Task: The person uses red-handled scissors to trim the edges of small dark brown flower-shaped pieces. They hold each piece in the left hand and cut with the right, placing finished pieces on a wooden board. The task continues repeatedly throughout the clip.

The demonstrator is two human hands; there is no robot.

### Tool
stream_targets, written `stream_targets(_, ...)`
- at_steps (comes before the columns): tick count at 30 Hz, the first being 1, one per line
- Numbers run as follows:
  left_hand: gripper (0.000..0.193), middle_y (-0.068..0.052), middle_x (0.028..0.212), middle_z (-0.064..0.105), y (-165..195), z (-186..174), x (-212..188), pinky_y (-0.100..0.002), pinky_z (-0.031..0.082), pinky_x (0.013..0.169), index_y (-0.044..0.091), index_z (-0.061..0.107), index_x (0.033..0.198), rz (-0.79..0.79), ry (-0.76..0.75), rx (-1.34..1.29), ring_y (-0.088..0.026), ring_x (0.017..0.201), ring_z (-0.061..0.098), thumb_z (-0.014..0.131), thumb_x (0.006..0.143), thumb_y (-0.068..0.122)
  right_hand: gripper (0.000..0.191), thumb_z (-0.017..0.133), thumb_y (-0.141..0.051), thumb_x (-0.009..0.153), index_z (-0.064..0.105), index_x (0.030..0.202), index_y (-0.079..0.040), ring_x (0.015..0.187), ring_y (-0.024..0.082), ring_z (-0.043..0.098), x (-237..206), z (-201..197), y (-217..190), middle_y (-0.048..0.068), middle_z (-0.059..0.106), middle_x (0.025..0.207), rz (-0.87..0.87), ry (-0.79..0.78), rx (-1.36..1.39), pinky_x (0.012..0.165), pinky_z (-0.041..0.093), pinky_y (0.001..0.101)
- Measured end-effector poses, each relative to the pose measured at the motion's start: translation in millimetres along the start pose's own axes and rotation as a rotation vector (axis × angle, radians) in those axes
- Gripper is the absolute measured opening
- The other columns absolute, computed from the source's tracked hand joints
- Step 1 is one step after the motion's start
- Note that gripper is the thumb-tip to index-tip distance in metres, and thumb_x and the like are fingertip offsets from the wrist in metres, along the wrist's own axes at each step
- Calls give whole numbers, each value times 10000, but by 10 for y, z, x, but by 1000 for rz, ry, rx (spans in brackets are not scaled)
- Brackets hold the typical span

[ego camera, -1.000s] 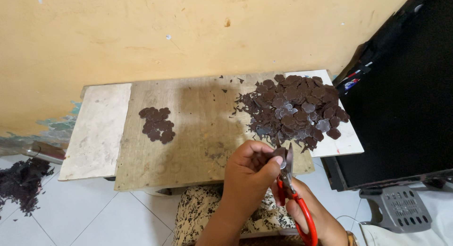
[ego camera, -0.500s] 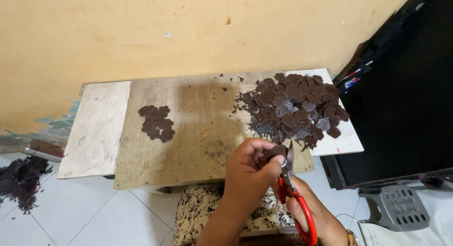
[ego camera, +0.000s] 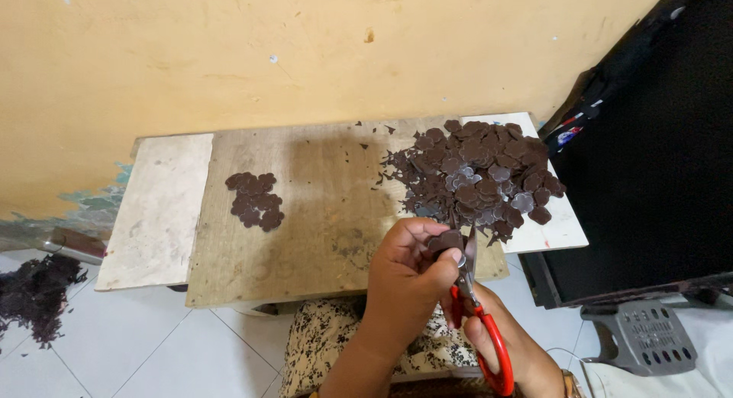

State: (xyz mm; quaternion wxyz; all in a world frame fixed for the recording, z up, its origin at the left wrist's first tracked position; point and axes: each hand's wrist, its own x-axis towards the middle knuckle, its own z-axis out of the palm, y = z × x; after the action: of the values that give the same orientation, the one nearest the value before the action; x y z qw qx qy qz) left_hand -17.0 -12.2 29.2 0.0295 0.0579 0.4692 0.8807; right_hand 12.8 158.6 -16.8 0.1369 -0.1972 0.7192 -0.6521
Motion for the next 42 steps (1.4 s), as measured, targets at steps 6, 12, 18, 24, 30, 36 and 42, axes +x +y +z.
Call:
stream_targets(6, 167, -109, 958, 728, 32, 36, -83, -266, 581, 698, -22, 601, 1076, 4, 7, 42, -111, 809, 676, 662, 920, -21, 916, 413, -809, 945, 523, 1232, 54, 992, 215, 502, -54, 74, -257, 93, 556, 1006, -65, 19, 8, 813, 417, 366)
stream_targets(12, 133, -107, 820, 685, 130, 85, -150, -276, 562, 487, -30, 598, 1015, -95, -44, -45, -127, 612, 649, 676, 910, -3, 990, 384, -886, 843, 597, 1207, 10, 800, 189, 465, -128, -9, -321, 74, 553, 870, 68, -1, -9, 722, 422, 347)
stream_targets(18, 129, -103, 833, 689, 119, 112, -159, -279, 589, 578, -37, 607, 993, -85, -35, -3, -122, 682, 673, 701, 910, -6, 975, 397, -899, 843, 577, 1151, 9, 777, 173, 340, -155, -80, -252, 53, 443, 848, 90, 3, -15, 671, 344, 328)
stream_targets(24, 116, -79, 862, 688, 11, 110, -113, -268, 581, 645, -23, 622, 979, -54, 14, -29, -99, 732, 653, 709, 902, -15, 1018, 452, -870, 864, 557, 1322, 33, 884, 158, 489, -148, -62, -140, 64, 590, 981, 32, 32, 103, 781, 405, 322)
stream_targets(30, 116, -82, 834, 681, -48, 103, -73, -259, 558, 632, -9, 609, 966, -91, 39, 54, -109, 709, 659, 699, 894, -16, 1000, 479, -821, 885, 493, 1410, 30, 1099, 215, 503, -144, -88, 42, 138, 543, 1177, 82, 37, 83, 956, 395, 384)
stream_targets(36, 148, -81, 831, 663, -12, 110, -88, -279, 542, 536, 15, 560, 990, -145, 29, -50, -122, 670, 650, 680, 903, 15, 1046, 500, -805, 848, 462, 1467, 37, 1109, 245, 559, -181, -59, -50, 165, 628, 1216, 112, 36, 121, 991, 443, 410)
stream_targets(42, 154, -110, 815, 682, 54, 76, -99, -296, 533, 467, -10, 584, 987, -218, -10, -145, -147, 592, 640, 697, 906, 55, 952, 444, -827, 879, 545, 1291, 26, 961, 229, 515, -165, -76, -181, 132, 583, 1043, 83, 4, 94, 865, 447, 380)
